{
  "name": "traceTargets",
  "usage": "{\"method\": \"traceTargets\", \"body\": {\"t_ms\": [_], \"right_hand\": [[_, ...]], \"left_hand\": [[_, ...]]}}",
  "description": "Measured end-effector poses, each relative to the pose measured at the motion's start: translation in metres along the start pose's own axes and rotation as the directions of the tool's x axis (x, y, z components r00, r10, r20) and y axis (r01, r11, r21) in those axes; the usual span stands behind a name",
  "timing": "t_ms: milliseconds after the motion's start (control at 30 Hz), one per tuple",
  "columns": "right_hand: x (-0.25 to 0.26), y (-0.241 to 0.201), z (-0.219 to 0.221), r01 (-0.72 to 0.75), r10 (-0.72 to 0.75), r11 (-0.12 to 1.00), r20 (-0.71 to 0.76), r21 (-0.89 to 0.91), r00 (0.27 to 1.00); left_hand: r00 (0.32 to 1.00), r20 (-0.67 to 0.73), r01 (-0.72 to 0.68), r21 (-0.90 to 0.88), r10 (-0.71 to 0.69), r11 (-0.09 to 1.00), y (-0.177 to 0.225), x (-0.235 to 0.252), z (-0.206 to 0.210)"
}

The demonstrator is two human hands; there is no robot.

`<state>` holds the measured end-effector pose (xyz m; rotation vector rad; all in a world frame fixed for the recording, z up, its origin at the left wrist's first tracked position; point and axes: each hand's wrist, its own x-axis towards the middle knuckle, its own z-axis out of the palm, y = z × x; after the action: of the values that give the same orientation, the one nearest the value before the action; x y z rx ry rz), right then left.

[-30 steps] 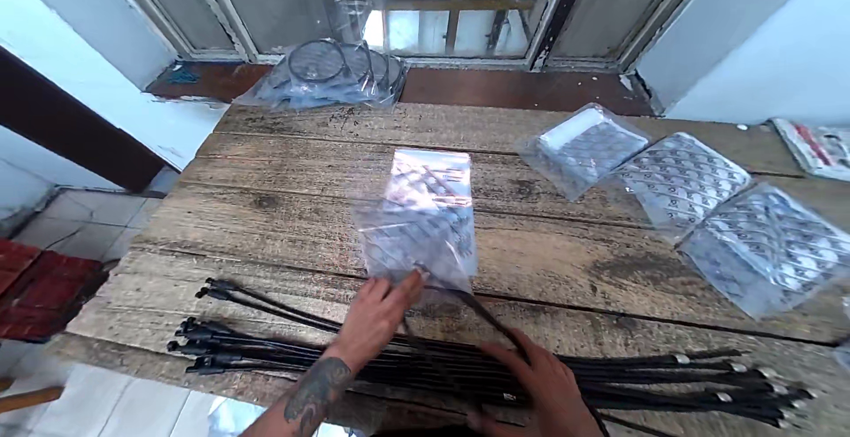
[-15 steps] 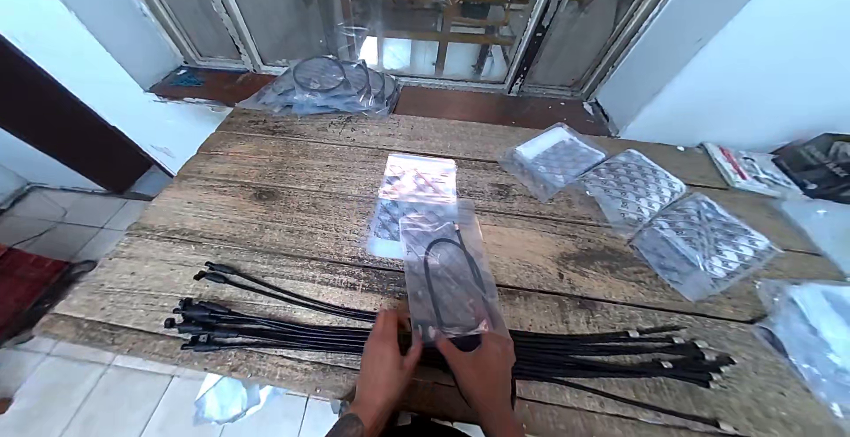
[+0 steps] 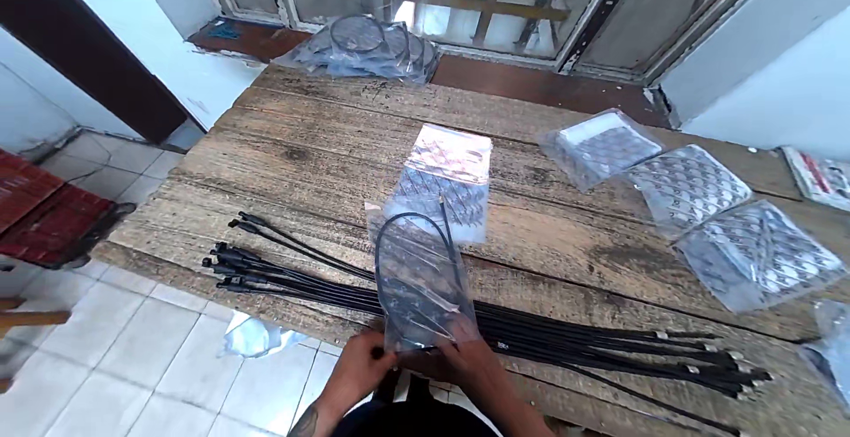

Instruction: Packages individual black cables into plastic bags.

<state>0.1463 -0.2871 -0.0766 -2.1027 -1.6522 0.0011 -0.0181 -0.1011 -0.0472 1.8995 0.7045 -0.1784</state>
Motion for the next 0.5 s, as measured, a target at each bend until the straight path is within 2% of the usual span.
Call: {"method": "traceTargets", "body": {"t_ms": [67, 233, 300, 333, 400, 433, 467, 500], "right_hand": [[0.007, -0.004, 0.002, 0.020, -0.024, 0.996, -0.044, -0.090, 0.999], [0.038, -0.027, 0.009, -0.201, 0.197, 0.977, -0.066, -0.064, 0.978], [0.031, -0.027, 0.008, -0.182, 0.183, 0.983, 0.023, -0.016, 0.983], [0.022, -0.025, 0.002, -0.138, 0.137, 0.990, 0.046, 0.039, 0.990], [-0.002, -0.021, -0.018, -0.029, 0.031, 0.997, -0.026, 0.078, 0.999], [-0.012, -0.017, -0.032, -0.033, 0.039, 0.998, -0.100, 0.059, 0.994], [-0.019, -0.010, -0.045, -0.102, 0.106, 0.994, -0.176, 0.036, 0.979], [-0.022, -0.001, -0.057, -0.233, 0.231, 0.972, -0.213, 0.015, 0.949]], "left_hand": [[1.000, -0.011, -0.020, -0.005, 0.020, 1.000, -0.003, -0.002, 0.004], [0.994, -0.100, -0.050, -0.073, 0.043, 0.996, -0.010, -0.008, 0.020], [0.999, -0.023, -0.030, -0.189, 0.026, 0.982, -0.016, -0.009, 0.013], [0.998, 0.059, -0.005, -0.311, 0.024, 0.950, -0.016, -0.010, 0.006], [0.983, 0.181, 0.094, -0.537, 0.006, 0.838, -0.008, -0.008, -0.003], [0.990, 0.137, 0.113, -0.604, -0.037, 0.789, 0.000, -0.003, 0.000], [0.992, 0.040, 0.117, -0.649, -0.120, 0.752, 0.009, 0.004, 0.009], [0.973, -0.056, 0.127, -0.685, -0.225, 0.717, 0.016, 0.011, 0.019]]}}
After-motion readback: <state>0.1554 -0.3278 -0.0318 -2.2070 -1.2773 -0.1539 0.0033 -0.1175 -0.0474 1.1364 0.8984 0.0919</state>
